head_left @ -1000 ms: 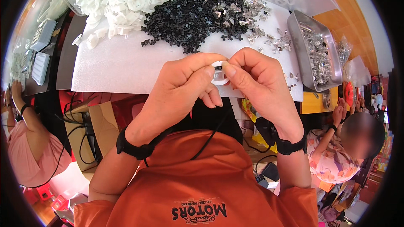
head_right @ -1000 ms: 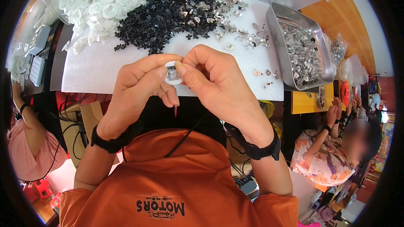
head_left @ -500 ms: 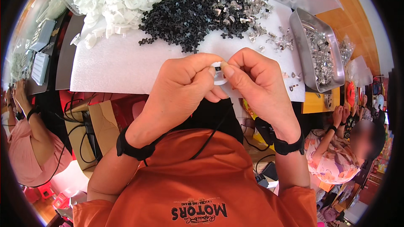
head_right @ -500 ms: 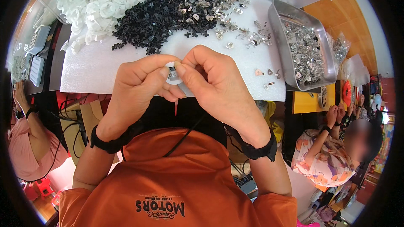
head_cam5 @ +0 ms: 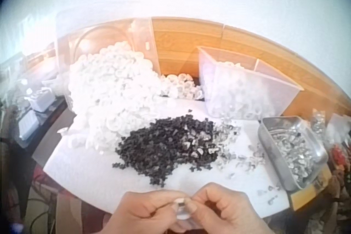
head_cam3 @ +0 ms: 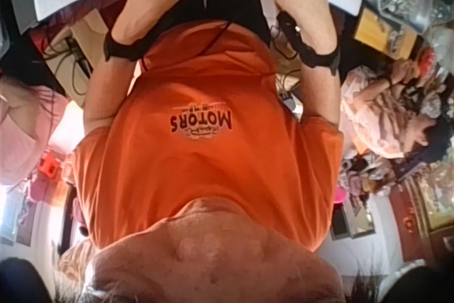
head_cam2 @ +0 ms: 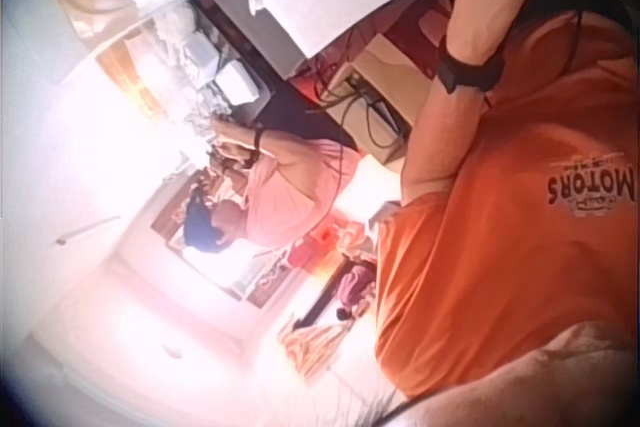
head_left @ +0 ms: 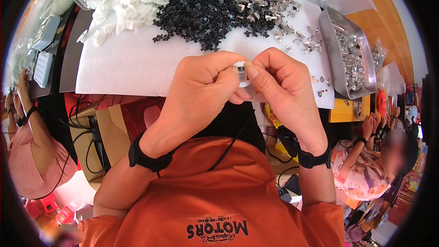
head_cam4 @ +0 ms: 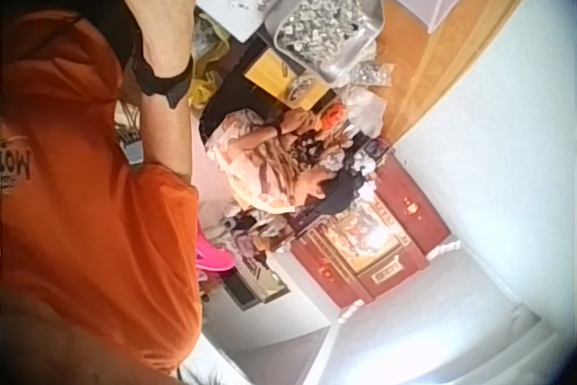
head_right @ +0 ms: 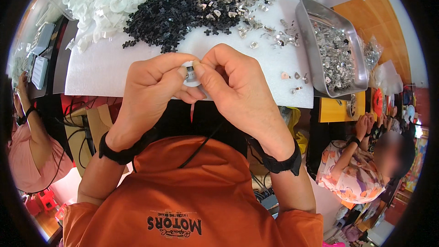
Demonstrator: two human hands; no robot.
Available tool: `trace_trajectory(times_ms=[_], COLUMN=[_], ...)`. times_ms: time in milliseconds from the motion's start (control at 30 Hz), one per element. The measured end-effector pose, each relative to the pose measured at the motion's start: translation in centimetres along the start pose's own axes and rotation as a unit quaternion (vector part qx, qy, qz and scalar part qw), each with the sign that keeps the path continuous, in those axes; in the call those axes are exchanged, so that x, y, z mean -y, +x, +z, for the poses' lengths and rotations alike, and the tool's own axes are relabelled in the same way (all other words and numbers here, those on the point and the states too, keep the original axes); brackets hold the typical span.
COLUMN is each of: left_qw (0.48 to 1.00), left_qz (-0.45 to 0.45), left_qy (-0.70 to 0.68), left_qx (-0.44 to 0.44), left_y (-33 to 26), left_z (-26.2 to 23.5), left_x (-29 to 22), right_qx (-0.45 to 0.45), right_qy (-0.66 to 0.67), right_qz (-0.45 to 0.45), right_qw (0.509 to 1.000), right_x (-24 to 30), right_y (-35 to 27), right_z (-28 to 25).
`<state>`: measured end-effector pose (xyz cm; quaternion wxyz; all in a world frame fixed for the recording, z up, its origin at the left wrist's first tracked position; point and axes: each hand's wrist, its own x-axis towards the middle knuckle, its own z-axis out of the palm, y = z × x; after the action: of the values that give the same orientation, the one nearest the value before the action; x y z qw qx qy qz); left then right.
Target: Assembling small plastic components by hand into a white plastic housing.
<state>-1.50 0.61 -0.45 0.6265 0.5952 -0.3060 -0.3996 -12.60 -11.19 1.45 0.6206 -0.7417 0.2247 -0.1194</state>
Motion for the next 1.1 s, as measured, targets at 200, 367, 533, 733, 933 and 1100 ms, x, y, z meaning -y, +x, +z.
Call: trace_trajectory(times_ms=[200,367,533,733,933,1100], left_qw=[1.0,1.0,1.0,0.999,1.0,0.999], left_qz=[0.004,0.008,0.009,-0.002,0.014,0.036], left_qy=[0.004,-0.016,-0.011,-0.033,-0.009,0.01], left_qx=[-0.007,0.018,0.027,0.026,0.002,0.017], left_y=[-0.35,-0.13,-0.18,-0.09,-0.07,-0.06], left_z=[0.12,-0.37,-0.47,-0.34,-0.09,-0.3], left_x=[0.04,-0.13,-0.15,-0.05,0.22,0.15], right_qx=[-0.007,-0.013,-0.012,-0.006,-0.002,-0.012], right_qy=[0.023,0.003,-0.001,0.005,0.002,0.002], right_qz=[0.003,-0.026,-0.029,-0.035,-0.032,-0.036], right_qw=[1.0,1.0,0.999,0.999,0.999,0.999], right_x=[-0.19,-0.54,-0.5,-0.55,-0.28,-0.31], right_y=[-0.22,-0.25,-0.28,-0.43,-0.46,-0.58], right_z=[0.17,-0.03,0.01,-0.12,0.0,0.2])
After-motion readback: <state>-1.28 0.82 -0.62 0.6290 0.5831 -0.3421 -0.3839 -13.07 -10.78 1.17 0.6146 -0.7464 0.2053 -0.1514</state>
